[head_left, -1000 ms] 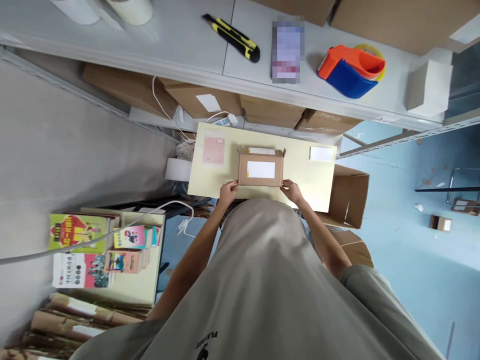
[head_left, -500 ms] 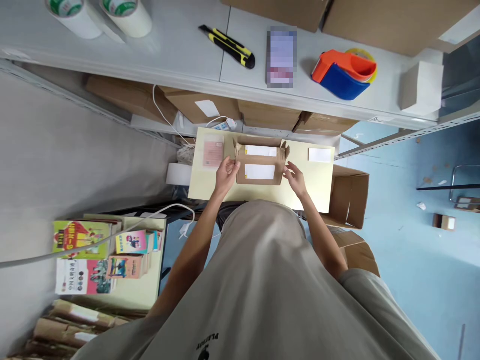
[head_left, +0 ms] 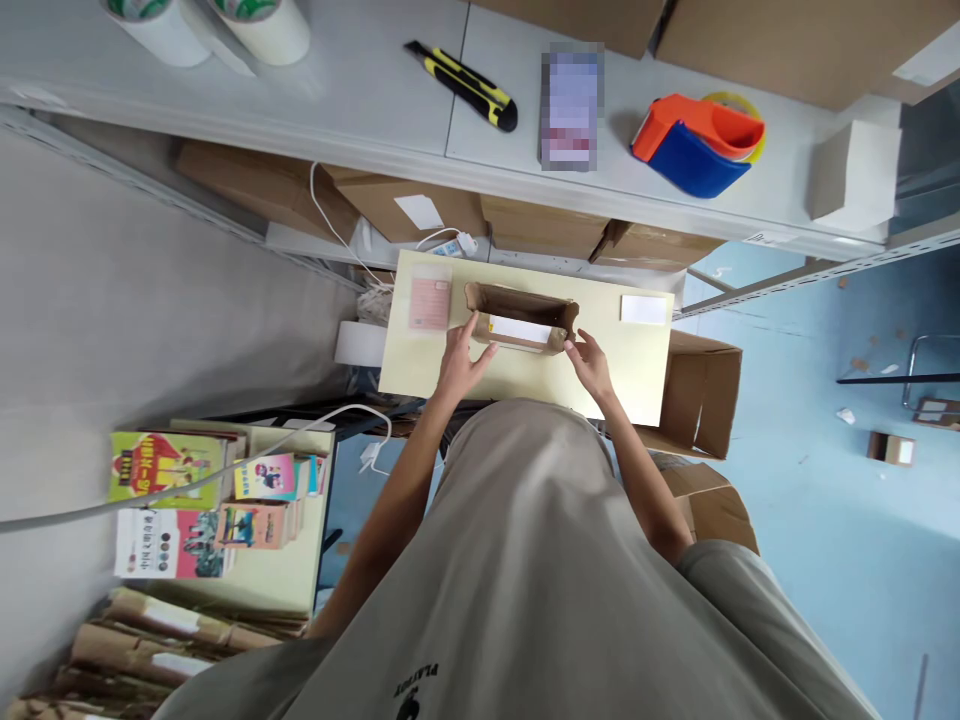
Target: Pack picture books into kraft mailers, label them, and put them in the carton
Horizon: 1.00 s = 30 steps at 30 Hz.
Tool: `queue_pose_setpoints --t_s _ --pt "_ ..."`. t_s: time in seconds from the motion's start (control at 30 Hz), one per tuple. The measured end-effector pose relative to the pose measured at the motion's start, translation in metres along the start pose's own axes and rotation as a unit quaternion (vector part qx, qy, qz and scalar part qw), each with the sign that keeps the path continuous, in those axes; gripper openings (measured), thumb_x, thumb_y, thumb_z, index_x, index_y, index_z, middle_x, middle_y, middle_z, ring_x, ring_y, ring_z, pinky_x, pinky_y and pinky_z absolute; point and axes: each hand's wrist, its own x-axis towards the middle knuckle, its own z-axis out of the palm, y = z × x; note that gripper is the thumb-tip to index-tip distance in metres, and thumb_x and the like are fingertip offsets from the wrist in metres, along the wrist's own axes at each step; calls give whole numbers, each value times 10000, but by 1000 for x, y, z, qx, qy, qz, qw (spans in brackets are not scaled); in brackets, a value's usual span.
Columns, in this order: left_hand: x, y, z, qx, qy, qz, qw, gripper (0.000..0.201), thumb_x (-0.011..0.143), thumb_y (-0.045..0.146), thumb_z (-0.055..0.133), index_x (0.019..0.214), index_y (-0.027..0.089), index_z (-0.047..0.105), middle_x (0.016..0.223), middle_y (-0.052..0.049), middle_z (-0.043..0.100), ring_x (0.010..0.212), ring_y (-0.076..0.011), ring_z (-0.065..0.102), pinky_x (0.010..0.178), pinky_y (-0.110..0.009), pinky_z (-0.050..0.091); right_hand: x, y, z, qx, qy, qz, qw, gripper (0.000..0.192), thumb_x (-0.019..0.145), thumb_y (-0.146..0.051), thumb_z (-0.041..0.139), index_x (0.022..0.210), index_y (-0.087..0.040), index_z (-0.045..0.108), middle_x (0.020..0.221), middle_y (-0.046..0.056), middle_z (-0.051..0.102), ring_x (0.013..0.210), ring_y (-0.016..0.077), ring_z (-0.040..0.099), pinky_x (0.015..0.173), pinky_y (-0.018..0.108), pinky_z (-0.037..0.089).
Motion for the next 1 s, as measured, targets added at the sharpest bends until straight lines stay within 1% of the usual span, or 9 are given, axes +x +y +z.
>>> queue_pose_setpoints --t_s 0.17,0.3,0.4,0.47,0.57,0.67,0.77,0.9,1.0 --pt "14 6 -8 70 -19 -2 997 612 1009 612 846 1493 248 758 1348 -185 704 1223 -393 743 1204 -559 604 12 -22 -9 -122 -12 25 992 1172 954 -1019 600 1672 -93 605 1175 206 909 1259 409 836 1126 513 638" --pt "3 2 -10 45 -32 -17 998 299 1076 536 752 1172 255 774 1281 -140 698 1054 -296 772 1102 -502 683 19 -40 -7 -234 -30 58 970 1012 1040 -938 603 1612 -106 665 939 170 898 1304 453 822 1136 532 600" --pt "-8 -3 -13 7 -20 -7 1000 230 1036 467 772 1021 240 741 1196 -114 686 1096 -264 762 1122 -471 694 25 -52 -5 -254 -41 84 963 855 1092 -926 517 1382 -169 791 768 141 853 1307 444 829 1157 534 587" --pt "-13 -6 -14 -8 -27 4 1000 212 996 437 791 972 236 732 1178 -109 680 1148 -266 756 1118 -472 701 30 -58 -4 -233 -60 103 965 835 1121 -930 399 1132 -213 827 679 124 815 1147 409 879 1126 508 610" --pt "-19 -7 -12 -12 -27 1 1000 178 961 400 797 930 237 732 1220 -119 696 1205 -281 757 1065 -463 721 40 -65 -2 -209 -76 128 966 896 1132 -934 271 834 -250 766 651 136 799 900 360 885 1073 502 643" --pt "-21 -2 -4 11 18 -39 999 205 989 381 785 862 235 719 1211 -131 739 1163 -289 775 1035 -461 728 52 -66 2 -234 -65 129 961 895 1117 -950 294 728 -271 728 689 166 810 941 395 876 1115 565 626" --pt "-20 2 8 14 67 -96 993 97 995 283 765 1062 224 800 1227 -126 799 1131 -284 797 1076 -470 712 65 -59 7 -252 -46 116 960 909 1070 -1006 311 708 -285 729 696 198 800 1049 459 856 1127 637 616" --pt "-15 2 15 -60 58 -129 988 841 872 67 681 1695 221 599 1474 -129 807 1368 -284 782 1207 -468 659 80 -48 11 -244 -34 91 965 890 1023 -1049 354 714 -300 723 623 173 748 1054 479 855 1132 654 619" --pt "-11 2 15 -57 32 -94 993 907 836 40 636 1723 222 592 1554 -123 783 1529 -304 702 1346 -513 559 86 -49 12 -247 -63 111 961 867 1076 -988 358 728 -284 725 628 161 747 1011 462 869 1173 646 602"
